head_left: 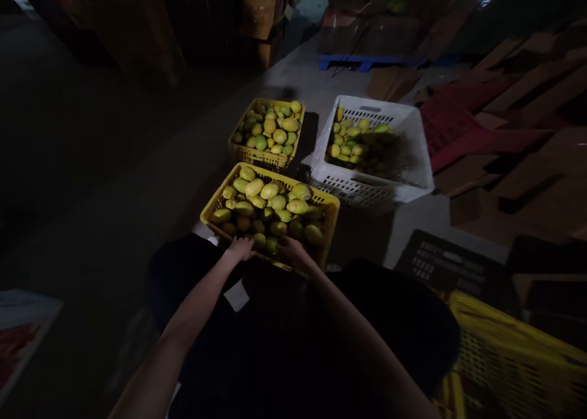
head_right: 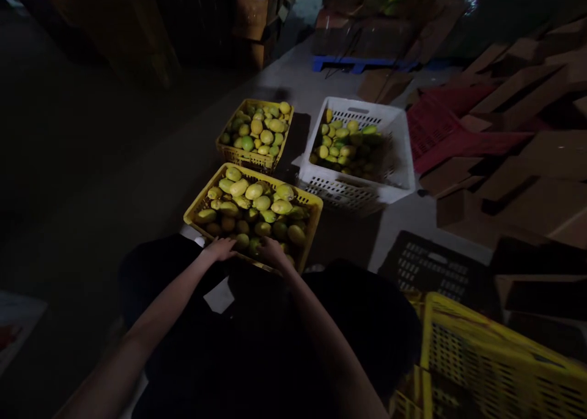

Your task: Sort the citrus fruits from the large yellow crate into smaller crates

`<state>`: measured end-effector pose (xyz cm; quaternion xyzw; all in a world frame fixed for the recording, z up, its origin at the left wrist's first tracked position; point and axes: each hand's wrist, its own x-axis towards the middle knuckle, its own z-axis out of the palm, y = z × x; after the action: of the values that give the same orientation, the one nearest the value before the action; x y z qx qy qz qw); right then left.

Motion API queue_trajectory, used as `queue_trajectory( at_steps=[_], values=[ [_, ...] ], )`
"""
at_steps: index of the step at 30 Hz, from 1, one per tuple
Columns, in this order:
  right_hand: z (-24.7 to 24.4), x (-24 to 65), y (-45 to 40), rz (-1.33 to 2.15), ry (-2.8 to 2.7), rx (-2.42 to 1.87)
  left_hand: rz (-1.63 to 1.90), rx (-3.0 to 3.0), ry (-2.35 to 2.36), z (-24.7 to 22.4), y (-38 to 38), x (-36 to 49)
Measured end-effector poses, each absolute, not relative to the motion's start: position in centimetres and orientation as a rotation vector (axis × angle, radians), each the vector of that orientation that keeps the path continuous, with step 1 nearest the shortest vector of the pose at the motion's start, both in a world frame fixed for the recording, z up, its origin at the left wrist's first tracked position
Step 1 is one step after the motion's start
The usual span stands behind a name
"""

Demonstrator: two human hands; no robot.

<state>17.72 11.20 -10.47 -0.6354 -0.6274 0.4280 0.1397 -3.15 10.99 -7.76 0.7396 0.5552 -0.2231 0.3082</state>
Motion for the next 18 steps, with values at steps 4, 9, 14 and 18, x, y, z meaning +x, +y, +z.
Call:
queue_trajectory(
  at_steps=[4, 9, 14, 18],
  values=[
    [-12.0, 13.3, 12.8, 1.255, -1.896, -1.881, -0.549, 1.925, 1.495, -7.2, 11.5, -4.1],
    [-13.0, 10.0, 13.4, 1.251, -1.853, -1.984, -0.465, 1.879, 1.613, -6.9, 12.6, -6.0],
    [-13.1, 10.0, 12.2, 1.217, -1.654, -2.018, -0.421, 1.818, 1.694, -7.7, 12.8, -7.4],
    [-12.3, 12.7, 11.5, 1.229, -1.399, -1.966, -0.362, 1.761, 1.744, -8.8, 13.6, -7.6]
  ],
)
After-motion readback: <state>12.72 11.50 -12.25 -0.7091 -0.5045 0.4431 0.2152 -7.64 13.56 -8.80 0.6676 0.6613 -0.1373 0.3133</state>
